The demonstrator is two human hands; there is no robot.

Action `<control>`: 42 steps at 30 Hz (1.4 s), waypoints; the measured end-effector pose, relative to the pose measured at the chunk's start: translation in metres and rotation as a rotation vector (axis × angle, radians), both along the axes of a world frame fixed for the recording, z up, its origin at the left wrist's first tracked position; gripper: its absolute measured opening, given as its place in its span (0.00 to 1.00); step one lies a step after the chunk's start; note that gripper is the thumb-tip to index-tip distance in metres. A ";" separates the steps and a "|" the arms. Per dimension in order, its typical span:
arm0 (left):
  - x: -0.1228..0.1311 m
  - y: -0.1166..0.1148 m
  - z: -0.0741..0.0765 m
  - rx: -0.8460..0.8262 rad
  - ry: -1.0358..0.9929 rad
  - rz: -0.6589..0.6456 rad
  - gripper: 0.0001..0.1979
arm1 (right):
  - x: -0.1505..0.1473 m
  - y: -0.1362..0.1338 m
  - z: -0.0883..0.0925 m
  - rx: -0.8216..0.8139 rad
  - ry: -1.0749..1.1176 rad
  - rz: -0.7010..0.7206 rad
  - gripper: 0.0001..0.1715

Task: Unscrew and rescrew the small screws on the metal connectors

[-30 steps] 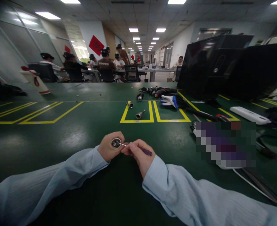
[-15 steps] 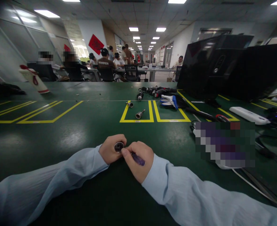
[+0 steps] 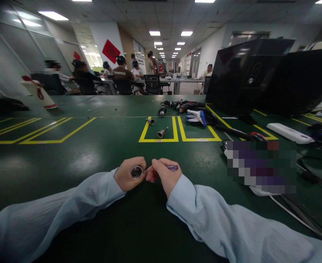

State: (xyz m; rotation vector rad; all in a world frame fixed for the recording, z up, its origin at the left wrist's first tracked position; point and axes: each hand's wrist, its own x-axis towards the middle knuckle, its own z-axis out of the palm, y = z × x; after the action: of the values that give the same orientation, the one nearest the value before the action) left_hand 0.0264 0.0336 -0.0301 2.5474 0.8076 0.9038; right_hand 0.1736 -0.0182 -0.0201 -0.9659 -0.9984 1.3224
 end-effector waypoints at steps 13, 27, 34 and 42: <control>0.000 0.000 0.000 0.002 0.076 -0.056 0.04 | 0.006 -0.004 0.007 0.124 -0.341 0.088 0.16; 0.001 -0.002 0.004 -0.111 -0.074 0.023 0.06 | 0.001 0.001 -0.005 -0.030 0.252 0.049 0.14; 0.001 -0.004 0.008 -0.147 -0.119 0.066 0.09 | 0.006 -0.002 -0.014 0.239 -0.021 0.031 0.14; -0.018 0.016 0.007 0.118 -0.191 0.353 0.11 | 0.012 -0.012 -0.007 0.438 -0.182 -0.080 0.09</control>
State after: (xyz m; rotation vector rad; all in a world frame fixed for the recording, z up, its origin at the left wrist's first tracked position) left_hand 0.0084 0.0498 -0.0231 2.4051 1.1974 1.3144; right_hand 0.1851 -0.0301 -0.0267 -0.7870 -1.3087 0.9059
